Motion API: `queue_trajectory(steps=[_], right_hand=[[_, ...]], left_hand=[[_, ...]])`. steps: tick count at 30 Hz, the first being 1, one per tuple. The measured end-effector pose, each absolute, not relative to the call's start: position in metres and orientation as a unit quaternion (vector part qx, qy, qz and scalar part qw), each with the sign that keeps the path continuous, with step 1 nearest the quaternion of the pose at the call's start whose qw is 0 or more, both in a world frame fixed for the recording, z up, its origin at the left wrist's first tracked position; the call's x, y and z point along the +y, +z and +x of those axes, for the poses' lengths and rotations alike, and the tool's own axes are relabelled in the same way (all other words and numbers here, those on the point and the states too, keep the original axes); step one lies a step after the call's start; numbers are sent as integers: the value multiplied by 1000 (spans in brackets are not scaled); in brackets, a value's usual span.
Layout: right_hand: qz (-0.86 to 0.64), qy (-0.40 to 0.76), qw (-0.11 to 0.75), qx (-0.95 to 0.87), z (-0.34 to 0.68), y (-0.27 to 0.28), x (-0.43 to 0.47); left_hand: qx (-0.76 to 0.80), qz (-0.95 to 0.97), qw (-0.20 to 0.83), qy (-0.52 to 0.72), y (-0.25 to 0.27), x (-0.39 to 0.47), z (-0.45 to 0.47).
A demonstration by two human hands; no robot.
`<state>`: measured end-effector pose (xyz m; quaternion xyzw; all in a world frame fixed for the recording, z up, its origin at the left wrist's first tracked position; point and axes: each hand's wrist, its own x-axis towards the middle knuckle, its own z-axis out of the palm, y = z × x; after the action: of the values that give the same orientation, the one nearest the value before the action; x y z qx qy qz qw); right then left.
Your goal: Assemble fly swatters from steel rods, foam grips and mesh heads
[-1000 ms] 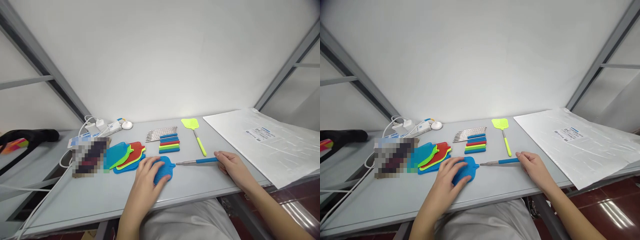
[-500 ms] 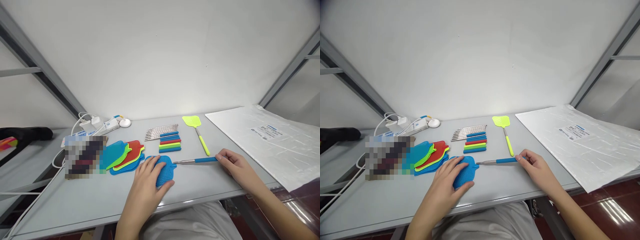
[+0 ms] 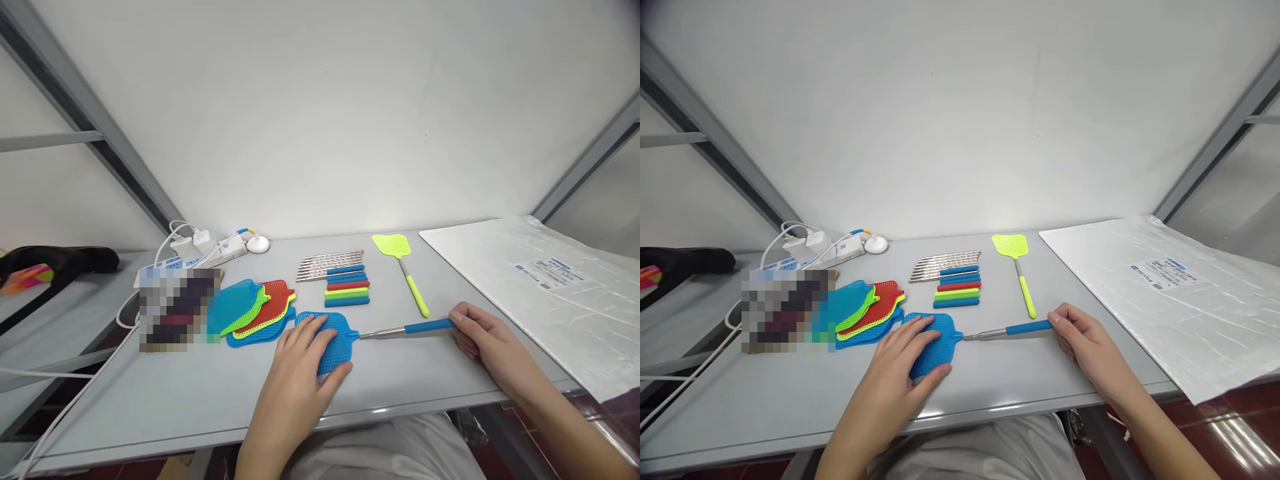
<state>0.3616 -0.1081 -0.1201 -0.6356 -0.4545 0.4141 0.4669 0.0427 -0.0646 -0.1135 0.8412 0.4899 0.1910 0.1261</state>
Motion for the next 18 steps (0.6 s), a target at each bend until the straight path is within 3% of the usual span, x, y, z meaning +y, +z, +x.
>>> queue_trajectory(steps=[18], right_hand=[[-640,393,491,-441,360,-122,-105]], left_hand=[[489,840,137,193,-117,-64,40]])
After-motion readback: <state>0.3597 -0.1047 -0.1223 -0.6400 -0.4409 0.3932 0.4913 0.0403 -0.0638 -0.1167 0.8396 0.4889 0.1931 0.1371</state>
